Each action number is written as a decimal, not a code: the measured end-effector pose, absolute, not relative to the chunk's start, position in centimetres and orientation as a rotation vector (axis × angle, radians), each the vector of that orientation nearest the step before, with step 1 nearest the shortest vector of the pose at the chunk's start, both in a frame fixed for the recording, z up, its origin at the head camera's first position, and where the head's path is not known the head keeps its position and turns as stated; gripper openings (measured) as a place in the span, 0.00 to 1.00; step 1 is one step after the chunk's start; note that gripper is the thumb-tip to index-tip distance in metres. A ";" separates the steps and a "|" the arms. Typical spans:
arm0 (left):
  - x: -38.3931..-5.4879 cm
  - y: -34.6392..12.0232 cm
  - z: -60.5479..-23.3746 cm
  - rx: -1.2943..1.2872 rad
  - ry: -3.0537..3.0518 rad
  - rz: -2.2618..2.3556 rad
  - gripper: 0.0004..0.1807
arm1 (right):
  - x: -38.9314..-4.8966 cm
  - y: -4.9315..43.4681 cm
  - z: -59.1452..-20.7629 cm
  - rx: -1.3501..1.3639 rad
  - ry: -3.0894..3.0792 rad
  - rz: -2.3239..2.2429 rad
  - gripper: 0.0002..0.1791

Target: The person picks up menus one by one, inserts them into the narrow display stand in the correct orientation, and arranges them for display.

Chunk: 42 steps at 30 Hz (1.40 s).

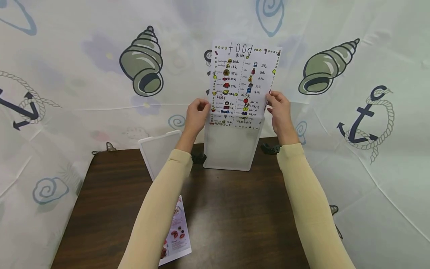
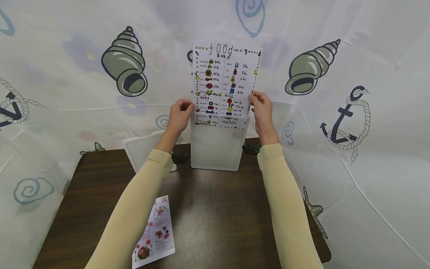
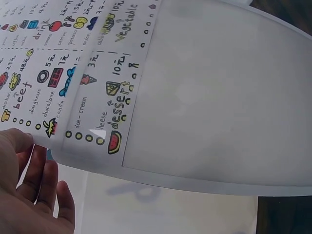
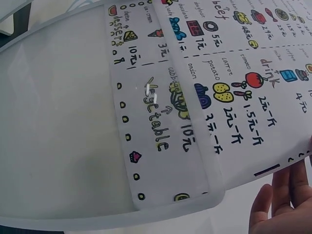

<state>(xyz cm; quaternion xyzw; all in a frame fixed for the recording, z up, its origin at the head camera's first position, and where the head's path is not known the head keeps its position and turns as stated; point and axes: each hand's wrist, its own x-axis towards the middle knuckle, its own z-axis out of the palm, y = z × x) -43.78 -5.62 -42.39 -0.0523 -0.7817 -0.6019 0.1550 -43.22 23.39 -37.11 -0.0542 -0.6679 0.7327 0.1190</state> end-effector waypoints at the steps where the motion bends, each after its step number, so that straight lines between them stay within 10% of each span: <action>1: -43.8 -5.5 -42.5 -0.145 -2.242 -1.720 0.12 | -43.2 23.5 -37.1 -0.151 -1.960 2.138 0.10; 42: -43.8 -5.2 -41.7 -0.146 -2.270 -1.732 0.12 | -43.4 23.6 -35.8 -0.053 -1.952 2.069 0.10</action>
